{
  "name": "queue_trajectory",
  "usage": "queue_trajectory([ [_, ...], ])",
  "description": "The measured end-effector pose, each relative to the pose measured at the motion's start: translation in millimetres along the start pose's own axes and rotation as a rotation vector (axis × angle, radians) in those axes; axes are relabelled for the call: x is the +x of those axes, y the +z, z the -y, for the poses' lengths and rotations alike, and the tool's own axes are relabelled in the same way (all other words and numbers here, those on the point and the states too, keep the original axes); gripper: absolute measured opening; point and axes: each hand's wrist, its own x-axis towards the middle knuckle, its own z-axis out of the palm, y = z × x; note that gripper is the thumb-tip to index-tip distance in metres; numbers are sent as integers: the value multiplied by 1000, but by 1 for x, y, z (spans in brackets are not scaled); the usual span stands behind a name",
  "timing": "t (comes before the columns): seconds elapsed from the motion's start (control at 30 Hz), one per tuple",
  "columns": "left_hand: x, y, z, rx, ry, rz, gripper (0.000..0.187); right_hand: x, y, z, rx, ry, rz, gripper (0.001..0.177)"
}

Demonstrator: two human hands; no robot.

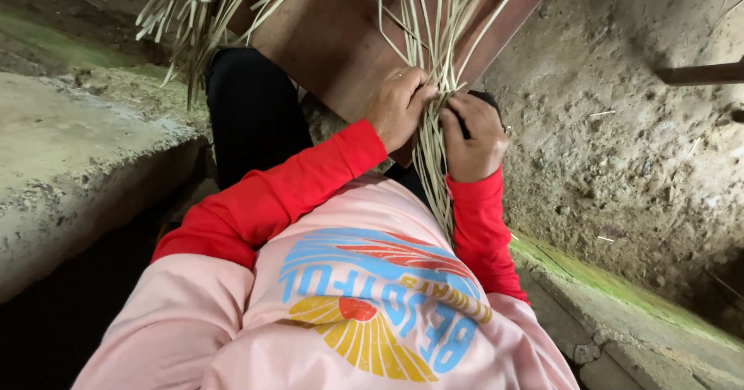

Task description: Weaving long straw strands together by hand to create a bundle or mat.

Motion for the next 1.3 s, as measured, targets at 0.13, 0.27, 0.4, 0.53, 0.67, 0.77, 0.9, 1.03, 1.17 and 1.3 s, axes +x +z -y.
queue_trajectory([
  [0.13,-2,-5,-1,-45,19,13,15,12,6,10,-53,-12,-31,14],
  [0.27,-1,-5,4,-116,1,10,17,14,6,10,-102,46,-41,15],
  [0.4,2,7,12,-90,-18,-63,35,29,1,37,-106,39,-12,19],
  [0.53,8,19,19,-189,-179,-30,28,24,4,41,-15,-7,-10,21],
  [0.67,15,16,34,-305,-243,80,21,12,11,31,-33,0,10,24],
  [0.77,12,-4,21,-297,-231,120,26,11,11,18,-31,35,67,23],
  [0.9,9,-14,22,-193,-200,183,21,18,5,17,-90,48,136,22],
  [1.03,23,-48,21,-226,-49,163,36,23,-5,18,-82,38,175,20],
  [1.17,38,-147,2,242,-17,-278,25,16,-30,-12,-102,50,159,17],
  [1.3,39,-239,82,874,-245,-265,16,23,-48,8,-165,181,202,11],
])
